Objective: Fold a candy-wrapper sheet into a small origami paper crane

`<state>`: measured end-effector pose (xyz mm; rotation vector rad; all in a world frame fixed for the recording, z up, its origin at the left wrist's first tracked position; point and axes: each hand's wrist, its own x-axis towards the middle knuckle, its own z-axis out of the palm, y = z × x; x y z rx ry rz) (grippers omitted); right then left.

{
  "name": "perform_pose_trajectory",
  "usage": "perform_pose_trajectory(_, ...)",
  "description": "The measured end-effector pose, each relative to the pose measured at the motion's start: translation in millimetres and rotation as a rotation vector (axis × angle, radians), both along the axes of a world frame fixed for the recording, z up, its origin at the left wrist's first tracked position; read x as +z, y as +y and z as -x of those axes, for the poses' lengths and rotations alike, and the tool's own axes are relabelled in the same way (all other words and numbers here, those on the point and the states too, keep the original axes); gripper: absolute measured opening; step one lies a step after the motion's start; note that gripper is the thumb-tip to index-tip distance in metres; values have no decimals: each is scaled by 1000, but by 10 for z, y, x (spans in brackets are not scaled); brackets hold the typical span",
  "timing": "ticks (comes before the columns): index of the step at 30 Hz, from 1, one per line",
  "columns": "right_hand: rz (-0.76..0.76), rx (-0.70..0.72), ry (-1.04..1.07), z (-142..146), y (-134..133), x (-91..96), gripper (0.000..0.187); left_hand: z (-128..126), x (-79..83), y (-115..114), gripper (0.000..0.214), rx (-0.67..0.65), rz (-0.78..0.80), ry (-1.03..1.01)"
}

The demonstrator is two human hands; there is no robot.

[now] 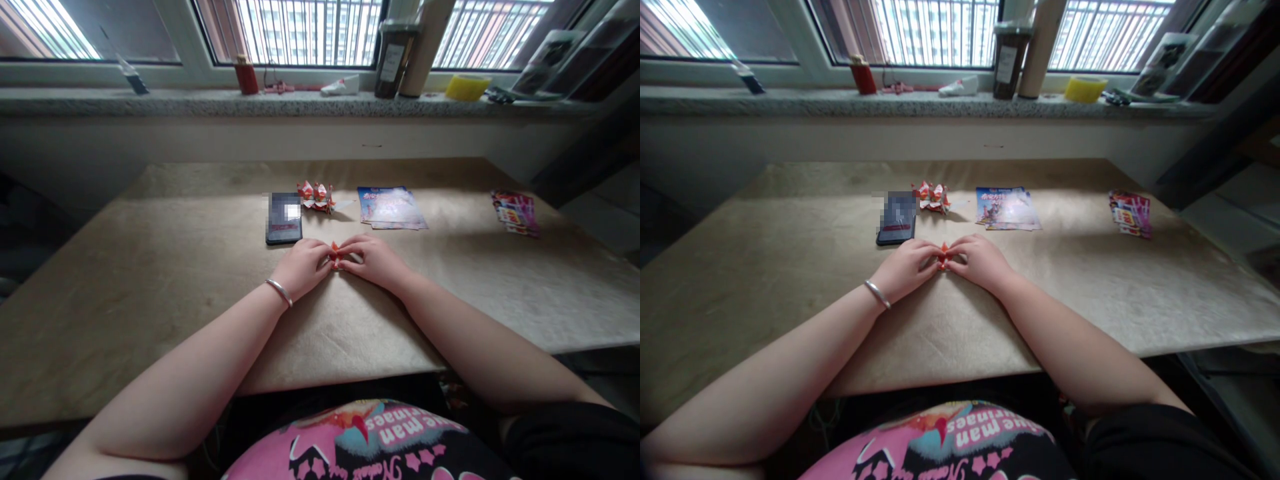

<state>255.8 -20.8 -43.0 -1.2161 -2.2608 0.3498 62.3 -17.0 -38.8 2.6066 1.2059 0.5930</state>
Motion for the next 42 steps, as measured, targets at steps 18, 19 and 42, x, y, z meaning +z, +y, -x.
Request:
perform_pose_trajectory(18, -16, 8, -17, -5, 8, -16, 18, 49, 153, -66, 17, -113, -153, 189)
perform_pose_trajectory(19, -31, 18, -12, -7, 7, -13, 17, 45, 176, -79, 19, -109, -164, 216)
perform_pose_trajectory(42, -134, 189, -315, -55, -104, 203, 24, 11, 358, -272, 33, -80, -55, 412)
